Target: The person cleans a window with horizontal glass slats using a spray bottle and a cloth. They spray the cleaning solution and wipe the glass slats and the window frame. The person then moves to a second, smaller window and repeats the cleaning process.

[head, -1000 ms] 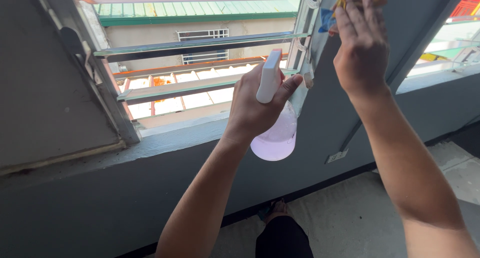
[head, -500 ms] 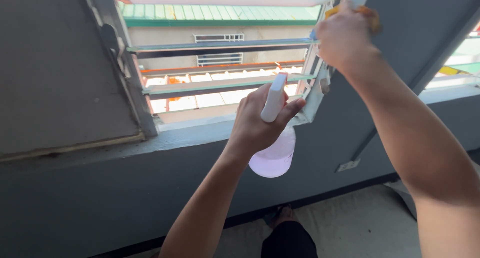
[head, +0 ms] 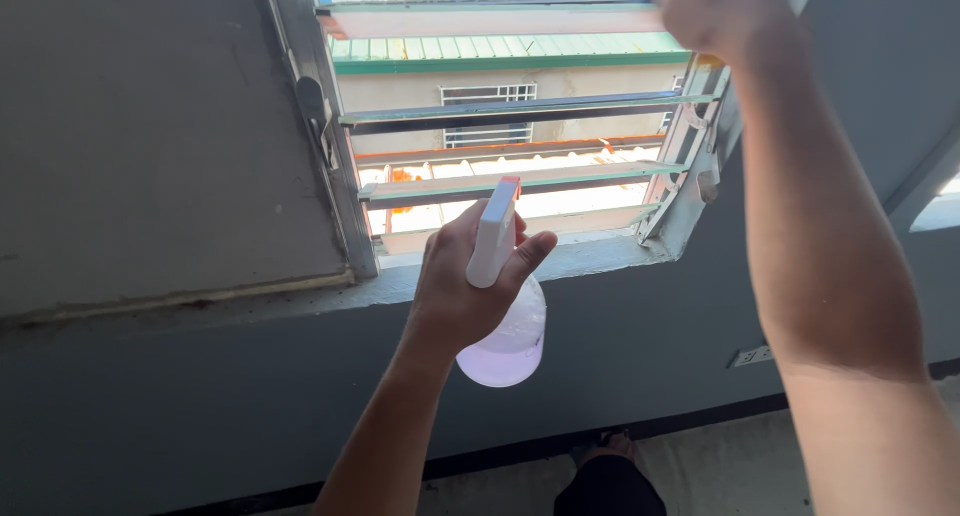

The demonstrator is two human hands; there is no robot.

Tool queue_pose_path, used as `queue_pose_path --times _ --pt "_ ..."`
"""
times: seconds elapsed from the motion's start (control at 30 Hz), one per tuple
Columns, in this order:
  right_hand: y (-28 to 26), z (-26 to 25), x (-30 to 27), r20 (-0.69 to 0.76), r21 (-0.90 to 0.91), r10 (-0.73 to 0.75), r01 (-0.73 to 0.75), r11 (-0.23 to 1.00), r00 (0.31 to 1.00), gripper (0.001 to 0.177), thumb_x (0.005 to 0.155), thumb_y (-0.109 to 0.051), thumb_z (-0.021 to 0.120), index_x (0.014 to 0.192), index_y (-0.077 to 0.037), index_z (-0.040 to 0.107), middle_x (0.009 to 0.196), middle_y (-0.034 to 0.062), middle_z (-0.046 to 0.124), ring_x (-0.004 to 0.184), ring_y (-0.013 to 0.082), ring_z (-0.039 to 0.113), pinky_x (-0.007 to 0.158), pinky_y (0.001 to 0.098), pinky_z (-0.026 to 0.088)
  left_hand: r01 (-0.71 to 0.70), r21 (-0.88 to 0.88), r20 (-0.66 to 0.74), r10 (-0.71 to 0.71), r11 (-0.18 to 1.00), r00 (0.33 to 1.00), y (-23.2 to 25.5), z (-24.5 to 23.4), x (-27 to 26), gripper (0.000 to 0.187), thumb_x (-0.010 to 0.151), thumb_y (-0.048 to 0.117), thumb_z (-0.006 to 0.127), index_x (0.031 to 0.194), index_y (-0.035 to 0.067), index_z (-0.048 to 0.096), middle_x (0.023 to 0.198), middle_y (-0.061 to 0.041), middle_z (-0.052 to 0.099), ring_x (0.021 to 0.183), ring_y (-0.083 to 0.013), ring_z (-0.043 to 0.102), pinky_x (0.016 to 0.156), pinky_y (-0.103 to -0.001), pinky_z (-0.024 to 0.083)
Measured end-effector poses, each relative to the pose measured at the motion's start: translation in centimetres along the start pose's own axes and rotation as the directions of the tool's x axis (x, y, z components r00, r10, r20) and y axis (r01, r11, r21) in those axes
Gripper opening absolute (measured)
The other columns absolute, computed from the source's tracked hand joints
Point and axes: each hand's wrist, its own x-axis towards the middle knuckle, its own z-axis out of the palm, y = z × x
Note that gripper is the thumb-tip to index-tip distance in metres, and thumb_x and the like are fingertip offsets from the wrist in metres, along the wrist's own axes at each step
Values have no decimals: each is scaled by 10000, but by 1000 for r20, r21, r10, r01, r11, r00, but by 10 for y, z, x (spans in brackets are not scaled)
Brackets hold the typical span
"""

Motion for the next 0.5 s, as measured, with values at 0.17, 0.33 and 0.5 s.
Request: queue_pose_path --times 0.17,0.33,0.5 --pt "-100 22 1 10 72 -300 299 952 954 348 1045 -324 555 1131 -55 759 893 199 734 740 319 708 715 461 580 -3 -32 -15 3 999 1000 -5 1 2 420 901 486 727 876 77 636 692 -48 671 659 -145 702 611 -320 568" --pt "-49 -31 -18 269 -136 -9 47 990 963 315 1043 -221 501 1203 -56 716 876 201 737 711 296 732 636 438 596 11 -47 19 -10 999 1000 -14 -2 0 433 888 502 725 896 76 647 687 -54 682 664 -139 724 607 -309 581" --pt "-5 -39 -42 210 -114 -226 253 961 951 438 935 -79 533 1353 -110 661 1024 165 725 804 248 745 722 383 608 -13 -53 23 14 999 1000 -17 -7 -5 449 900 512 717 901 69 648 696 -52 690 662 -146 731 600 -310 583"
